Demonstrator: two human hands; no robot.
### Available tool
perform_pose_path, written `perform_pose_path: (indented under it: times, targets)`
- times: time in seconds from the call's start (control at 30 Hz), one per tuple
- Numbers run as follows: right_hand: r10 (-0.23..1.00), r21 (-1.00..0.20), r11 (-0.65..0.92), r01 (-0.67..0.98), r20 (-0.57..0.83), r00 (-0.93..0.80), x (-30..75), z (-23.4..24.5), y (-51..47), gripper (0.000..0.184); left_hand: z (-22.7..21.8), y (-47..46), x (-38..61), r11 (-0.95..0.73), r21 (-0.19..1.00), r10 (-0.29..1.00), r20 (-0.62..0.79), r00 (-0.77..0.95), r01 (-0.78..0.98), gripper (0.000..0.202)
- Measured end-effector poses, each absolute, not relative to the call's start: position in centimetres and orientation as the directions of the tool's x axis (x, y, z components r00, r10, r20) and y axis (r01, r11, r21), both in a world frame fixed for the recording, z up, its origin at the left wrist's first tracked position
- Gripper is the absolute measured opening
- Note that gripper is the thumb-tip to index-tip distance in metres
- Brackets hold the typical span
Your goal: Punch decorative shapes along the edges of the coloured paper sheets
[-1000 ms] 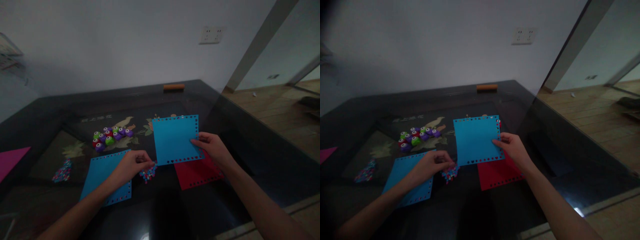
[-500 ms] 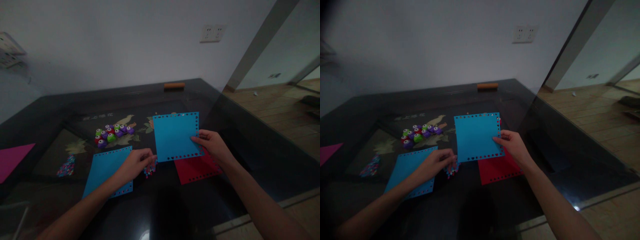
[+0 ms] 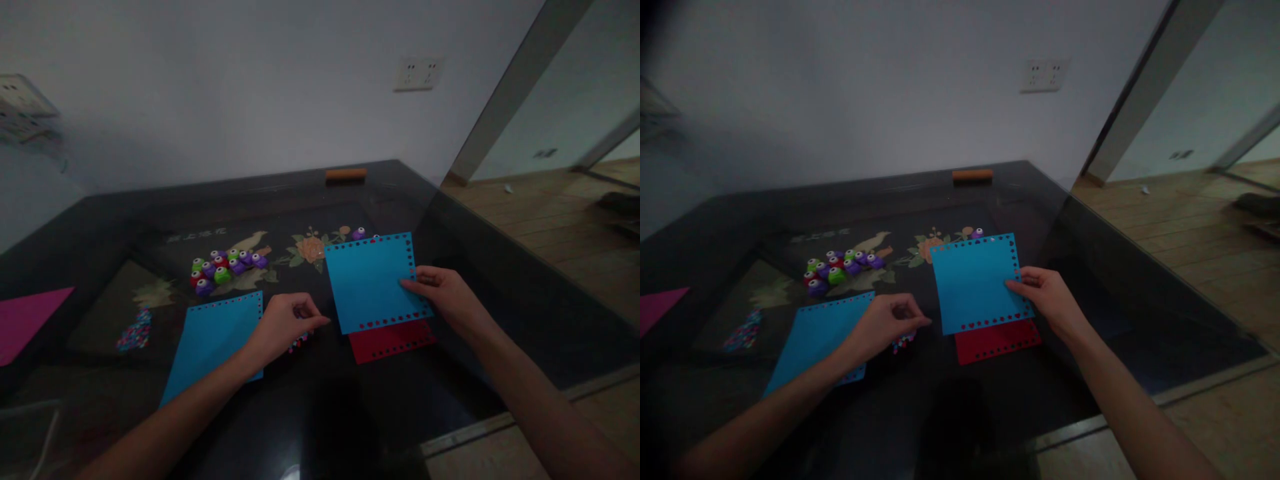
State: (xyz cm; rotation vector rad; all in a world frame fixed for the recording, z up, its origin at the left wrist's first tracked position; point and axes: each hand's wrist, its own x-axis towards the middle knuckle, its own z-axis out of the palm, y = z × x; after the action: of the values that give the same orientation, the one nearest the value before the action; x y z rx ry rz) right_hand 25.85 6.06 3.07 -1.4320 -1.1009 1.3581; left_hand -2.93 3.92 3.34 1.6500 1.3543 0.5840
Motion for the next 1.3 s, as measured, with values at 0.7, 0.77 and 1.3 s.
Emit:
perform_pose_path:
  times: [0.7,0.77,1.3]
  targets:
    - [0.947,-0.949,-0.303,0.089,-0.290,0.139,27.9,1.3,5.2,0.031,1.3,4.6,-1.0,0.094,0.905,0.917,-0.240,0.317,0.415,0.023]
    - [0.942,-0.941,-0.326,0.092,-0.316,0.109,27.9,1.3,5.2,0.032,1.2,4.7,-1.0,0.099,0.901,0.912,-0.253,0.324,0.423,0.020]
    - [0.914,-0.904,-0.398,0.155,-0.406,-0.017,28.2,1.5,4.7,0.037,1.2,4.8,-1.1,-0.003,0.826,0.913,-0.227,0.338,0.563,0.021]
